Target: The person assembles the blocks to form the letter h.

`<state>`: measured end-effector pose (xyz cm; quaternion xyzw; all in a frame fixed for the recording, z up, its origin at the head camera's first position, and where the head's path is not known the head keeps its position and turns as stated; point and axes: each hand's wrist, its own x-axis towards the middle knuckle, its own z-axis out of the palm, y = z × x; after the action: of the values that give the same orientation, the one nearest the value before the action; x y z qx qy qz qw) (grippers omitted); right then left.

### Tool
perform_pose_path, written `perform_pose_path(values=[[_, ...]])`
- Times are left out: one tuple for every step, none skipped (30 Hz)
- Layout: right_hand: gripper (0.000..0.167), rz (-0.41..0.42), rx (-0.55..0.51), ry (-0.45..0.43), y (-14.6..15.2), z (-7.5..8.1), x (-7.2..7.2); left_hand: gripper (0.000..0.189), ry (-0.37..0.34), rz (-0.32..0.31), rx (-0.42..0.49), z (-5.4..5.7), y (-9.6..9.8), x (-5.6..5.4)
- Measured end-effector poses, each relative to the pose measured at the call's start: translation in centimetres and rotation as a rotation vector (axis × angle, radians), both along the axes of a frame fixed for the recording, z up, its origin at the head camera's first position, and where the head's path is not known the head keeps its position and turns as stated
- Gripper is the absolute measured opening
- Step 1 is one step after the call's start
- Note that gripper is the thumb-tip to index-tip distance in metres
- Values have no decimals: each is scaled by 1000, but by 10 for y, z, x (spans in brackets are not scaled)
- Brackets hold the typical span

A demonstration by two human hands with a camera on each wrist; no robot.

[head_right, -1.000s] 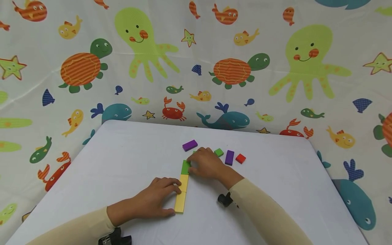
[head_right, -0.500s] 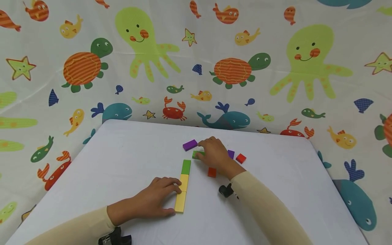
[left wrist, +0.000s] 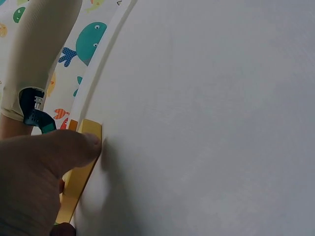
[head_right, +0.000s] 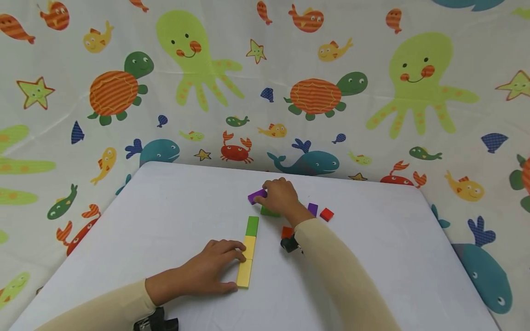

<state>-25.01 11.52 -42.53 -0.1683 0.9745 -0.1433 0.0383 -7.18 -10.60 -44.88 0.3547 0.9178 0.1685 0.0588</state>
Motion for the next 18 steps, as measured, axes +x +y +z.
perform_pose_path(values=[[57, -4, 7, -1, -1, -1, -1, 51, 2, -2, 1, 0, 0, 0], [58, -5, 12, -6, -3, -2, -2, 51, 5, -3, 1, -1, 0, 0], [59, -7, 20, -8, -4, -3, -2, 51, 7, -4, 2, -1, 0, -1], [60, -8, 23, -11, -5, -4, -2, 51, 9, -5, 4, -1, -1, -1], [61, -11, 26, -14, -7, -5, -2, 51, 11, -7, 6, -1, -1, -1], [62, -13, 29, -17, -8, -5, -2, 51, 13, -7, 7, -1, -1, -1], [64, -15, 31, -18, -9, -5, -2, 51, 14, -8, 9, -1, -1, -1], [64, -16, 34, -17, -10, -5, -2, 51, 15, -8, 11, -1, -1, -1], [64, -18, 39, -13, -11, -5, -2, 51, 16, -8, 13, -1, -1, -1], [64, -19, 44, -9, -12, -5, -2, 51, 16, -9, 14, -1, -1, 0], [64, -19, 50, -3, -13, -5, -2, 51, 17, -9, 13, -1, -1, 0], [64, -18, 56, 2, -13, -5, -2, 51, 17, -8, 13, -1, -1, 0], [64, -17, 61, 8, -14, -6, -2, 51, 16, -7, 14, -1, -1, 0], [64, -17, 67, 13, -15, -6, -2, 51, 14, -6, 15, -1, -1, 0], [64, -19, 75, 19, -15, -7, -2, 51, 14, -6, 14, -1, -1, -1], [64, -24, 80, 21, -16, -8, -2, 51, 13, -7, 15, -2, -1, -1], [64, -28, 87, 23, -17, -8, -2, 51, 13, -8, 16, -2, -1, -1], [64, -32, 89, 23, -17, -9, -2, 51, 12, -9, 16, -2, -1, -1]])
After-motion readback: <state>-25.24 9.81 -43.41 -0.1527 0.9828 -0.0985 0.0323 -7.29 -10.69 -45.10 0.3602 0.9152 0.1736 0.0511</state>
